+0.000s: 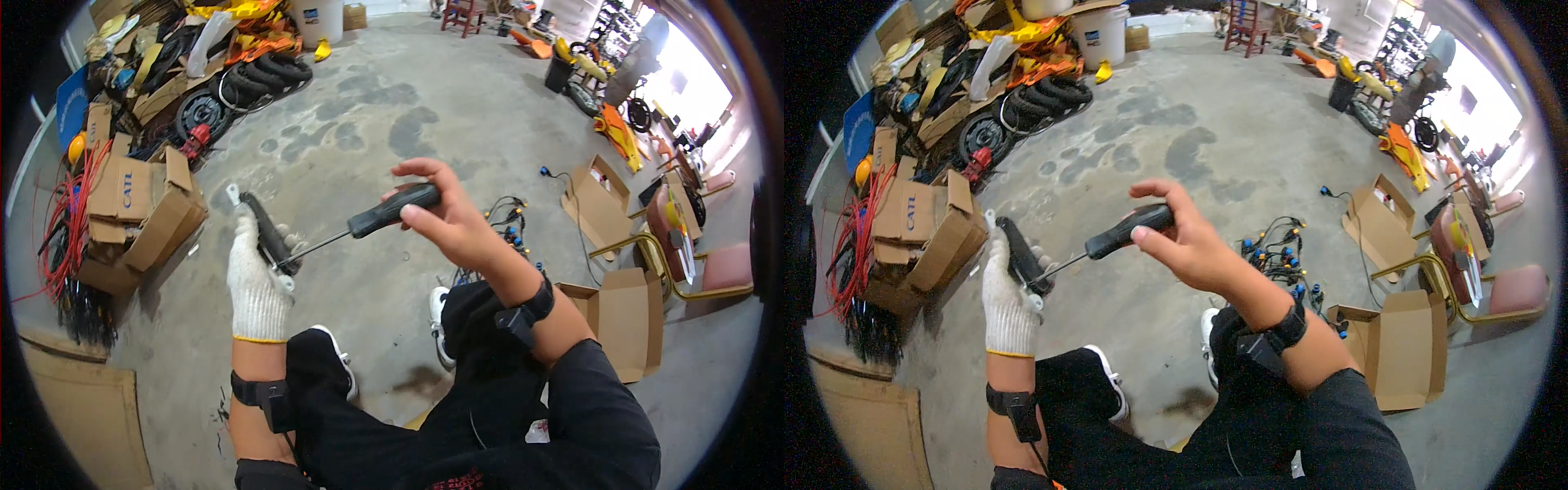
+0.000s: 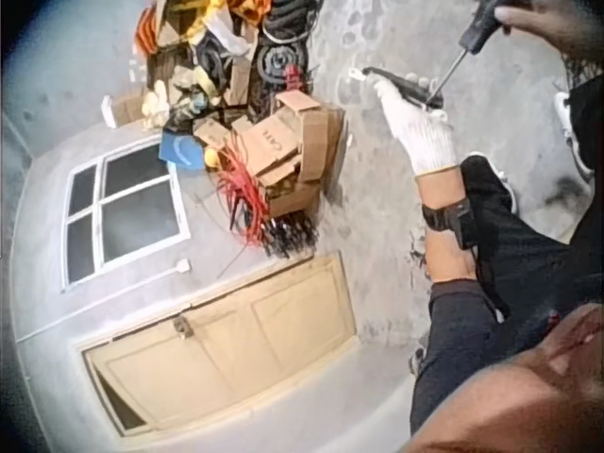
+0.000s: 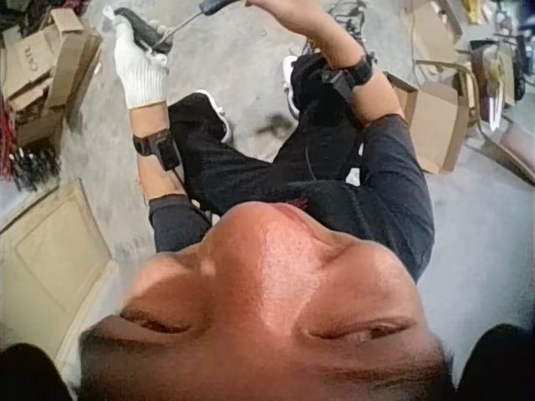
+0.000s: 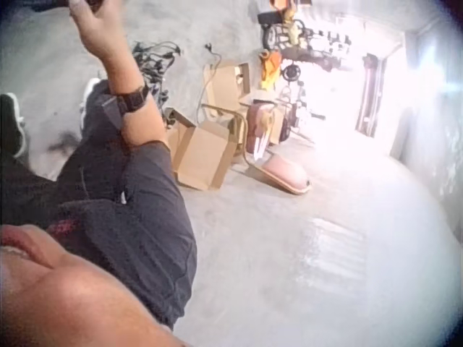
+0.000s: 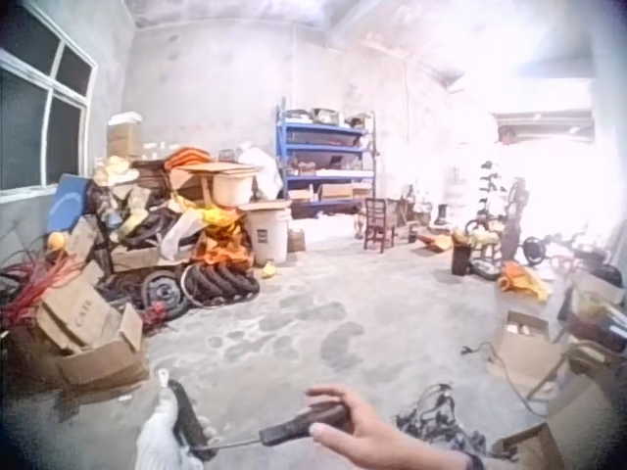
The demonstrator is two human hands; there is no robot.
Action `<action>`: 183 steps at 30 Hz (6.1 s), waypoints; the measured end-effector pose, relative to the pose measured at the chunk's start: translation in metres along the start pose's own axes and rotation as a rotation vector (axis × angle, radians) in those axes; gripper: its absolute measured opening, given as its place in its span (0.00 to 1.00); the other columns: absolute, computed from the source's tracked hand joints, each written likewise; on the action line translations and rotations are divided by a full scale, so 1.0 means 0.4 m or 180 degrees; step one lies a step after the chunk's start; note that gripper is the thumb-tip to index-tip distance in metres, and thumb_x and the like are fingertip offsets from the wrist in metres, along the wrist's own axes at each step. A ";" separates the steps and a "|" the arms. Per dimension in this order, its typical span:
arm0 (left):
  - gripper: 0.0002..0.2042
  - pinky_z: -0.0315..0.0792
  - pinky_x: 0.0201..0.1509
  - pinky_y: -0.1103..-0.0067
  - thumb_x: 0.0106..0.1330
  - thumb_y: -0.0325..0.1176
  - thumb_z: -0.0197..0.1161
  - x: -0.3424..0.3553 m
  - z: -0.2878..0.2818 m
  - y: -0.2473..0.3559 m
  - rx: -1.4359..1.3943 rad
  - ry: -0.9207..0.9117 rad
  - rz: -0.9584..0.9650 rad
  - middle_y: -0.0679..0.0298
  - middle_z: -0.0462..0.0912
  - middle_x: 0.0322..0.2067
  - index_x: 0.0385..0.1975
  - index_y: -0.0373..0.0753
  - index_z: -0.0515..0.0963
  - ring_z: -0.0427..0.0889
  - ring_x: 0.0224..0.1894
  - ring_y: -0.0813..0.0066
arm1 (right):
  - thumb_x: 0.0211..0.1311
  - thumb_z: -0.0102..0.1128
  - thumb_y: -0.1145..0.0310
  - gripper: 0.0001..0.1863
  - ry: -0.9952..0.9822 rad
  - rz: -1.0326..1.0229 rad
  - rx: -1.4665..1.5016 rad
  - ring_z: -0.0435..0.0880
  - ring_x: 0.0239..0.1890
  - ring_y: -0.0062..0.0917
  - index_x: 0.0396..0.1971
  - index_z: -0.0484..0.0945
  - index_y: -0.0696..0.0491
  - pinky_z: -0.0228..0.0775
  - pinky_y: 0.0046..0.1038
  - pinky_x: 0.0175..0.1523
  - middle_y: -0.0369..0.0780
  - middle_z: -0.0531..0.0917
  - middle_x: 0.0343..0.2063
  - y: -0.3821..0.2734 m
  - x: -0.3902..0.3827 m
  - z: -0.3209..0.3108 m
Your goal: Assembling or repairing a motorcycle component using a screwdriver.
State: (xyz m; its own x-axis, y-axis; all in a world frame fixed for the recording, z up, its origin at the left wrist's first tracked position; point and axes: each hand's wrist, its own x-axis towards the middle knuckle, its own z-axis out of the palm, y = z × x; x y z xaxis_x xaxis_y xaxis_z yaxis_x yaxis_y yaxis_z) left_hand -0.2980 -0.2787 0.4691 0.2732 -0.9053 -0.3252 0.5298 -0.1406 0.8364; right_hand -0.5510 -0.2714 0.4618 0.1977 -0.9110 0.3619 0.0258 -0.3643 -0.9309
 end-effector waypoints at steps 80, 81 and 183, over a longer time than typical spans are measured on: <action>0.18 0.80 0.29 0.71 0.69 0.48 0.59 0.040 -0.005 -0.031 -0.0036 -0.0164 0.0412 0.58 0.79 0.29 0.41 0.37 0.75 0.81 0.26 0.69 | 0.72 0.51 0.53 0.20 0.0225 0.1274 -0.0977 0.71 0.10 0.16 0.35 0.77 0.58 0.61 0.19 0.16 0.37 0.81 0.18 0.002 0.041 -0.022; 0.18 0.80 0.29 0.71 0.69 0.48 0.59 0.040 -0.004 -0.031 -0.0055 -0.0130 0.0387 0.58 0.79 0.29 0.41 0.37 0.75 0.81 0.26 0.69 | 0.72 0.51 0.57 0.18 0.0226 0.1405 -0.0868 0.79 0.20 0.18 0.44 0.74 0.59 0.70 0.19 0.26 0.42 0.84 0.31 0.004 0.039 -0.020; 0.19 0.77 0.25 0.76 0.68 0.51 0.59 -0.039 0.020 -0.012 -0.0165 0.0257 -0.0047 0.62 0.79 0.29 0.42 0.40 0.74 0.79 0.24 0.72 | 0.65 0.62 0.62 0.27 -0.0180 0.0188 -0.0519 0.79 0.42 0.21 0.59 0.63 0.55 0.74 0.26 0.46 0.42 0.78 0.43 -0.002 -0.008 -0.015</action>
State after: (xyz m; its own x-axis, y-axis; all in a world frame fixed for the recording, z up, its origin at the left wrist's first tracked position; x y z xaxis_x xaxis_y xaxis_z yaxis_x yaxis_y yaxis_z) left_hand -0.3112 -0.2672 0.4738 0.3279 -0.8677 -0.3735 0.5744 -0.1308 0.8081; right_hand -0.5576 -0.2693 0.4618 0.2490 -0.9211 0.2993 -0.1457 -0.3412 -0.9286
